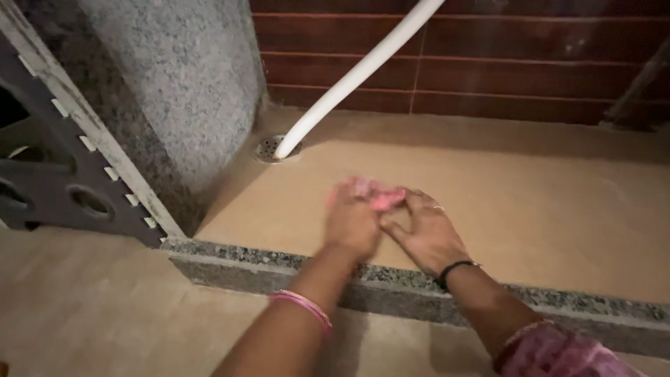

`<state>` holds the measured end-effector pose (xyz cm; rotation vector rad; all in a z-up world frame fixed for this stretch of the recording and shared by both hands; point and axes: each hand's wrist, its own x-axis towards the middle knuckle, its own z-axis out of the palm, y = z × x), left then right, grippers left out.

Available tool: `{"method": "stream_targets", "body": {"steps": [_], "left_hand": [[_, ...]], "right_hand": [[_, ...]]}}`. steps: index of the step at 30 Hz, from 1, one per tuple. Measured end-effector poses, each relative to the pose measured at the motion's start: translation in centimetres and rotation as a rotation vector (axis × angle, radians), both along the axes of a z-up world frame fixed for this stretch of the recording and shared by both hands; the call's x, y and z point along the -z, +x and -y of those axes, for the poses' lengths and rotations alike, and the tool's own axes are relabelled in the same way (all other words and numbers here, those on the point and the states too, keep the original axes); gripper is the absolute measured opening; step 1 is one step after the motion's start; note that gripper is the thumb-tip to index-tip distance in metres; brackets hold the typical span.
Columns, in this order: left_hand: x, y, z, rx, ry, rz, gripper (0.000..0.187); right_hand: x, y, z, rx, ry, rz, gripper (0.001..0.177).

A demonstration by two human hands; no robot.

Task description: The person picks up various toiletries and small containers from a tiled bathroom ledge, places them on the floor, and then wipes the ledge with a cloth. The person handles bottles, tubes, and jars one at a time, then cleans the surface.

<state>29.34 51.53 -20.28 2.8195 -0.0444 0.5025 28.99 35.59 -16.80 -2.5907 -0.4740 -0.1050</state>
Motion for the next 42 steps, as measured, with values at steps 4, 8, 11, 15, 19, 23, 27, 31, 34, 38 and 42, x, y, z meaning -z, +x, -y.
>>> {"method": "stream_targets", "body": {"steps": [4, 8, 11, 15, 19, 23, 27, 31, 34, 38, 42], "left_hand": [[-1.1, 1.0, 0.3, 0.206, -0.504, 0.112, 0.031], [-0.2, 2.6, -6.7, -0.007, -0.405, 0.254, 0.036], [1.0, 4.0, -12.8, -0.343, -0.055, 0.088, 0.055], [1.4, 8.1, -11.9, -0.435, 0.222, 0.112, 0.081], [0.2, 8.7, -3.7, -0.152, -0.300, -0.261, 0.066], [-2.4, 7.4, 3.0, 0.175, -0.245, -0.162, 0.028], [-3.8, 6.2, 2.1, 0.291, -1.023, -0.176, 0.019], [-3.9, 3.8, -5.2, -0.283, -0.374, 0.079, 0.025], [-3.3, 2.0, -7.9, -0.469, -0.128, 0.007, 0.033], [-1.5, 0.1, -4.4, -0.341, 0.107, 0.386, 0.040], [-2.1, -0.4, 2.7, -0.062, -0.192, -0.091, 0.022]], "right_hand": [[0.1, -0.1, 0.7, 0.081, 0.369, -0.026, 0.086], [1.1, 0.6, 0.9, 0.033, 0.280, 0.107, 0.078], [2.4, 0.9, 0.4, -0.004, 0.084, 0.226, 0.061], [2.8, 1.4, 0.0, 0.014, 0.040, 0.221, 0.052], [2.2, 1.4, 0.1, 0.106, 0.021, 0.169, 0.072], [1.4, 1.4, 0.2, 0.126, -0.004, 0.297, 0.101], [1.6, 1.4, 0.4, 0.133, -0.089, 0.222, 0.092], [2.5, 1.4, 0.2, -0.035, -0.107, 0.320, 0.064], [2.3, 1.3, 0.3, -0.081, -0.062, 0.250, 0.065], [0.7, 0.5, 0.1, -0.085, -0.078, 0.147, 0.071], [-2.9, -0.6, 0.2, -0.029, -0.022, -0.147, 0.089]]}}
